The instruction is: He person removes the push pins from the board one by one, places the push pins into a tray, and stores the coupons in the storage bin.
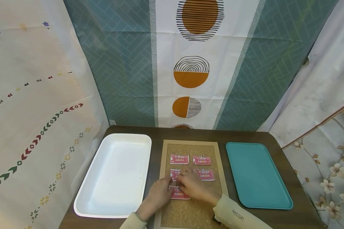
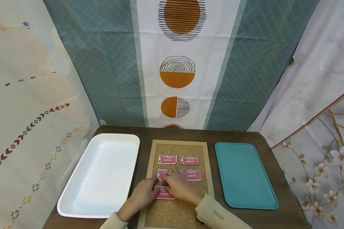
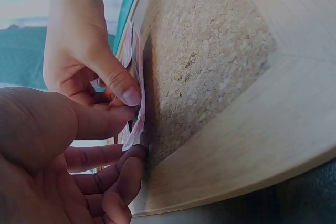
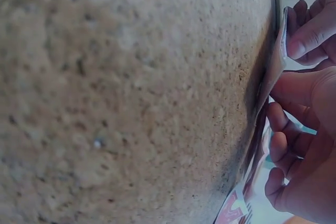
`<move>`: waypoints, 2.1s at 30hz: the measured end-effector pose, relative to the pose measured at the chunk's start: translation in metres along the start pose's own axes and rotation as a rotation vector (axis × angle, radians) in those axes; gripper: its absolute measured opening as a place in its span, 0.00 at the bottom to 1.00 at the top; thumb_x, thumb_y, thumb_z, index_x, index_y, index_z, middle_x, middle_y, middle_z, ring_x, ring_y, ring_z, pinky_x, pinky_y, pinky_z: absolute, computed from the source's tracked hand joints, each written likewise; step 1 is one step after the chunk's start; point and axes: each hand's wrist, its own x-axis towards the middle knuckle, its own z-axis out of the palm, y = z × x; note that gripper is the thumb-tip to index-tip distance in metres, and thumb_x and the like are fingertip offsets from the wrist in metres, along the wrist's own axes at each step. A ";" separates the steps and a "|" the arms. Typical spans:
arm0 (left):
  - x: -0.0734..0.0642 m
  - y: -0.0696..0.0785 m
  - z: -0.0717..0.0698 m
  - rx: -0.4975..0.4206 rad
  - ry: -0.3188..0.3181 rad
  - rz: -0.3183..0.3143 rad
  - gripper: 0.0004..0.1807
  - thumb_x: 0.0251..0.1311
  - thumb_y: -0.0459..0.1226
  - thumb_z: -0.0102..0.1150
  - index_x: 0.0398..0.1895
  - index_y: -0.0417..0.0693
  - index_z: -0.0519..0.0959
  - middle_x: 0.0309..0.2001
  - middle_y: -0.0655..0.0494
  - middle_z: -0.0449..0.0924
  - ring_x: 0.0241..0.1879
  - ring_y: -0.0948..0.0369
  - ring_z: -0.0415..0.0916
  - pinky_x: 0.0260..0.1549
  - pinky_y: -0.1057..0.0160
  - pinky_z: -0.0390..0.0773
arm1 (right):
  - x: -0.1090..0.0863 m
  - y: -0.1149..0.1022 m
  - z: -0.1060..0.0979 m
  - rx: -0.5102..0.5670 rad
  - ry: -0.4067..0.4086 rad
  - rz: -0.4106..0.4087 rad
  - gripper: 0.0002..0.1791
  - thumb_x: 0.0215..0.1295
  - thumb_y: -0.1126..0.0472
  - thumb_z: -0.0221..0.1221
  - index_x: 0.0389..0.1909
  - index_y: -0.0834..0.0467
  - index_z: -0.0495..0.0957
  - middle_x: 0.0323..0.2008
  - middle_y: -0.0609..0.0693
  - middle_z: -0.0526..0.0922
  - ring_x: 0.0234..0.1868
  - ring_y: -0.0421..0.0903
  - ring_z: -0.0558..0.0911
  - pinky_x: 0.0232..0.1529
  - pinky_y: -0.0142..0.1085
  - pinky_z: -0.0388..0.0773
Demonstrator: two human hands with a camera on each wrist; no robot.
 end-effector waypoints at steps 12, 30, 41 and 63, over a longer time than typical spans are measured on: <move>-0.004 0.000 -0.001 -0.034 -0.020 0.034 0.10 0.63 0.32 0.68 0.46 0.42 0.80 0.33 0.50 0.85 0.29 0.58 0.81 0.25 0.60 0.77 | 0.001 0.000 0.005 0.013 0.029 -0.001 0.05 0.63 0.59 0.73 0.36 0.46 0.87 0.38 0.37 0.83 0.47 0.41 0.76 0.58 0.51 0.71; -0.005 -0.004 0.002 -0.035 -0.006 0.032 0.13 0.60 0.29 0.67 0.48 0.43 0.82 0.33 0.51 0.87 0.26 0.61 0.80 0.23 0.64 0.76 | 0.009 0.005 0.006 0.232 -0.047 0.047 0.08 0.60 0.66 0.71 0.31 0.51 0.82 0.29 0.38 0.78 0.34 0.36 0.74 0.39 0.35 0.73; -0.005 -0.006 0.003 -0.045 -0.009 0.029 0.11 0.60 0.28 0.67 0.45 0.43 0.83 0.35 0.49 0.89 0.28 0.59 0.84 0.25 0.63 0.78 | 0.010 0.006 0.007 0.268 -0.052 0.049 0.09 0.61 0.66 0.72 0.30 0.51 0.81 0.26 0.37 0.75 0.31 0.35 0.71 0.36 0.32 0.70; -0.005 -0.007 0.003 -0.081 -0.017 0.020 0.09 0.62 0.29 0.67 0.44 0.42 0.85 0.31 0.53 0.87 0.25 0.65 0.79 0.23 0.65 0.76 | 0.009 0.004 0.006 0.301 -0.030 0.031 0.12 0.60 0.69 0.69 0.24 0.50 0.80 0.22 0.36 0.74 0.24 0.31 0.70 0.25 0.27 0.68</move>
